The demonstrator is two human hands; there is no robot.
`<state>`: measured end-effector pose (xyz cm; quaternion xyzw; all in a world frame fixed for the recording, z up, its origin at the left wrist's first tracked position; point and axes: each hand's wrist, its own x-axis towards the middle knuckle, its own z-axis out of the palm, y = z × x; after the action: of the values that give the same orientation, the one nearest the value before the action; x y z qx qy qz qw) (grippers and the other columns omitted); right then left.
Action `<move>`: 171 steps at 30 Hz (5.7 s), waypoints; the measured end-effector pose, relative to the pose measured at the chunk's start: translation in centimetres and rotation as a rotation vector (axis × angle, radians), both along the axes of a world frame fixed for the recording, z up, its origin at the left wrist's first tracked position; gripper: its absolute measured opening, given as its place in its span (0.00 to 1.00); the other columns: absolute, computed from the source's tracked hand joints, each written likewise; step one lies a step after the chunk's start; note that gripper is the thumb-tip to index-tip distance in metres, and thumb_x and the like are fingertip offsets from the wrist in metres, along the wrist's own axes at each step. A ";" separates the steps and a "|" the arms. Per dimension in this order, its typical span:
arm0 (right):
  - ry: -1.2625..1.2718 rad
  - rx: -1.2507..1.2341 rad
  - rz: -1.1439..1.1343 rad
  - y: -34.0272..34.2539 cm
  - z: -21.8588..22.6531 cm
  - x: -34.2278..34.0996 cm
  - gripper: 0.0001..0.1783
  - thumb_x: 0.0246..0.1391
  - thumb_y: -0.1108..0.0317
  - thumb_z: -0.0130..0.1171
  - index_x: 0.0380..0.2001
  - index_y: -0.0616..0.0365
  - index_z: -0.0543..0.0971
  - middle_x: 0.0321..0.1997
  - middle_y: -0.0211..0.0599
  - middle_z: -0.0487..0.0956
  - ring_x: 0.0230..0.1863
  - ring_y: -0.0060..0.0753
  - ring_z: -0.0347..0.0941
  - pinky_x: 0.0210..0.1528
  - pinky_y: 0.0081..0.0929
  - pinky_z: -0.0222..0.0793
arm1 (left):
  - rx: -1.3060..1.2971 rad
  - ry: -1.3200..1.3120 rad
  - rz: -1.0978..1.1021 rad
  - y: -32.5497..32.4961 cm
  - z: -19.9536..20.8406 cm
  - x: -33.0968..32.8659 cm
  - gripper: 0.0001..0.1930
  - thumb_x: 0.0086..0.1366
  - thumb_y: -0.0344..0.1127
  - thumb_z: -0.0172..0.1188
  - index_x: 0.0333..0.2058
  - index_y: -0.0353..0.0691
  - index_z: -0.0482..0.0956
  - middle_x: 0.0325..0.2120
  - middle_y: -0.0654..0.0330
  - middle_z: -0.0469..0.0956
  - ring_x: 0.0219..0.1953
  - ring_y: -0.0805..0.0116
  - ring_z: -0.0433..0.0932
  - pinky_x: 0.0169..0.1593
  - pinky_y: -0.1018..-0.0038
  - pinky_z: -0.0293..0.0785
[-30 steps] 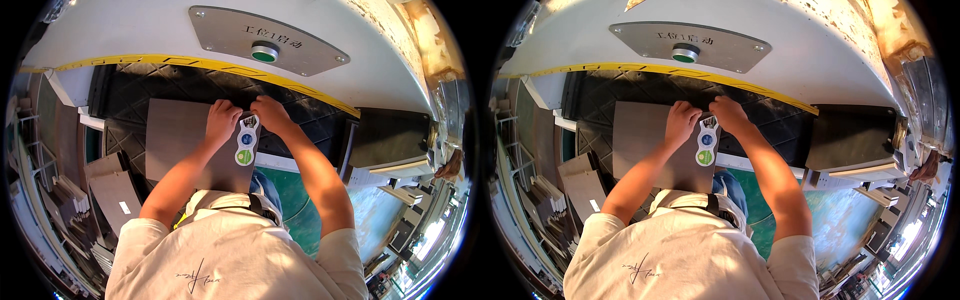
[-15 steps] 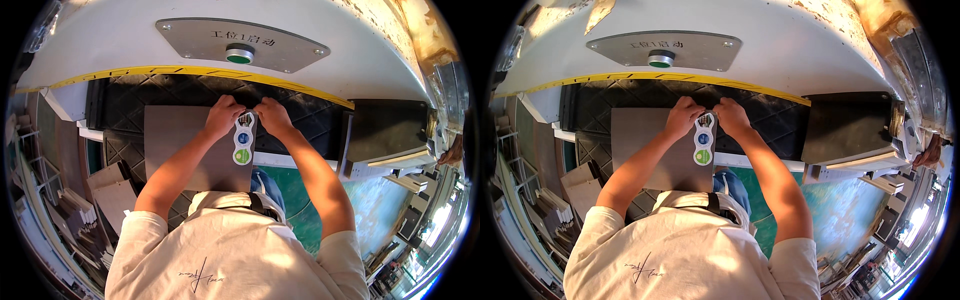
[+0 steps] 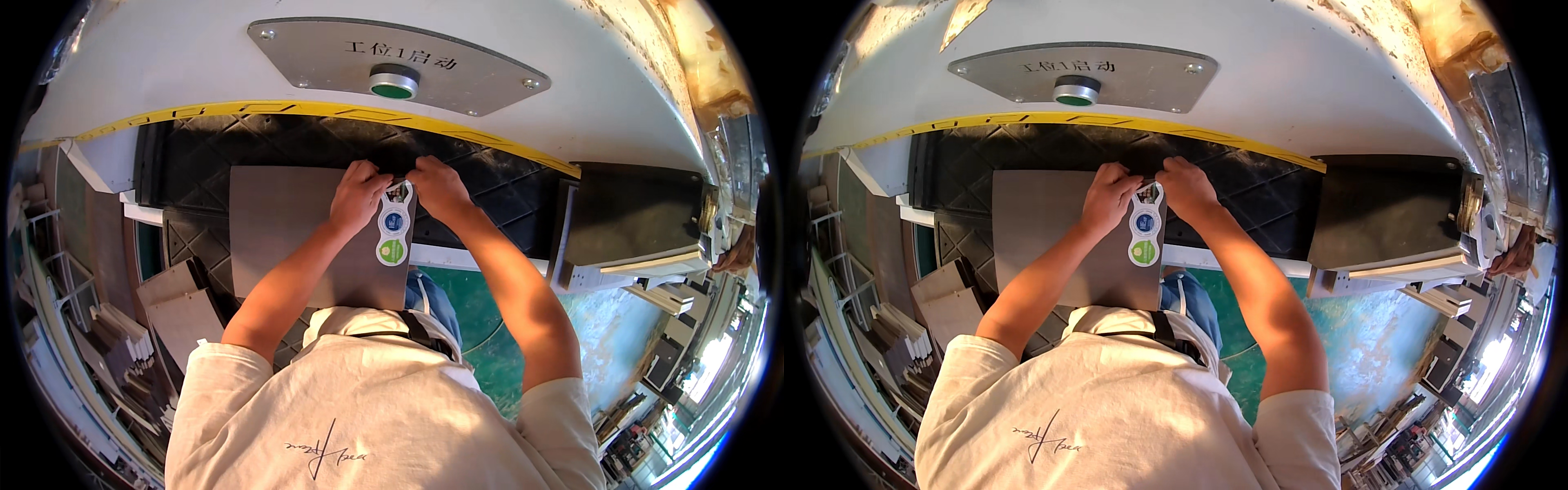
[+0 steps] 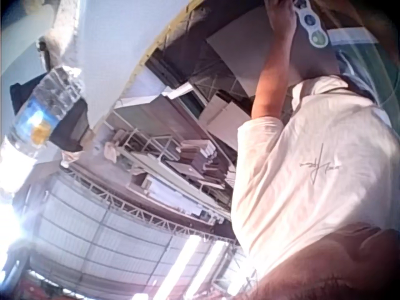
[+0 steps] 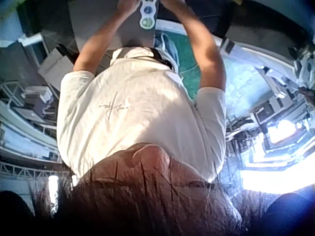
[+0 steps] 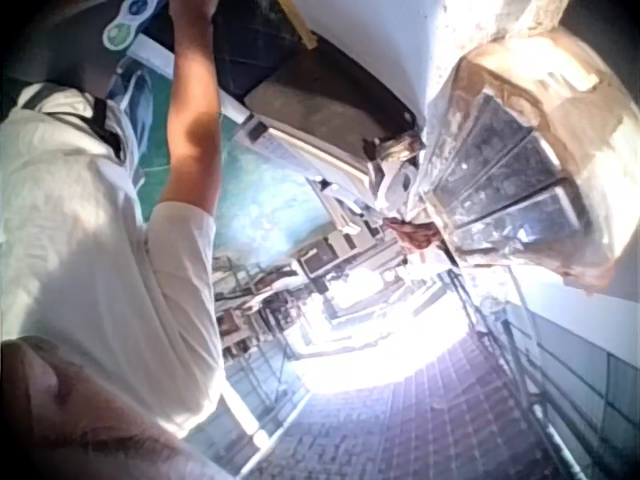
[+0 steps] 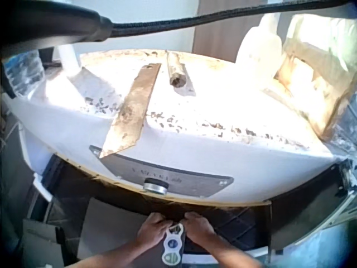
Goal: The person cleans a flat panel on a workbench using a yellow air blower, a water bottle, and a cloth. They then apply a sticker to the panel and smooth it down with their fingers. The person repeats the cleaning process on a second panel.
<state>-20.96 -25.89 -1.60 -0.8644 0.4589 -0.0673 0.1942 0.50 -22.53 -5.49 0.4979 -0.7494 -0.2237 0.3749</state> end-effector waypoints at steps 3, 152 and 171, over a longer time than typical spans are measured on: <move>0.037 -0.024 0.070 -0.1 0.1 0.3 0.05 0.46 0.74 0.63 0.29 0.55 0.83 0.38 0.35 0.77 0.49 0.42 0.76 0.50 0.36 0.78 | -0.056 -0.018 0.023 0.4 -0.2 0.1 0.07 0.61 0.28 0.71 0.38 0.41 0.88 0.32 0.55 0.74 0.44 0.52 0.78 0.52 0.58 0.81; -0.215 -0.011 0.142 0.4 -0.9 -0.8 0.12 0.48 0.77 0.64 0.38 0.56 0.86 0.36 0.35 0.78 0.44 0.44 0.78 0.46 0.39 0.78 | 1.231 1.149 0.503 5.9 1.7 -6.2 0.15 0.73 0.41 0.61 0.36 0.32 0.81 0.29 0.51 0.87 0.34 0.59 0.90 0.38 0.70 0.87; -0.278 0.121 -0.072 0.5 -0.2 -0.5 0.05 0.60 0.70 0.63 0.37 0.51 0.87 0.38 0.35 0.81 0.47 0.45 0.79 0.48 0.41 0.78 | 1.210 1.182 0.380 6.9 1.1 -5.2 0.15 0.74 0.41 0.64 0.37 0.32 0.80 0.29 0.52 0.86 0.37 0.56 0.90 0.42 0.68 0.89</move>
<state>-21.49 -25.41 -1.75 -0.8164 0.4616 -0.1652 0.3052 -4.75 -15.59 -4.37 0.5306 -0.0882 -0.7396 0.4047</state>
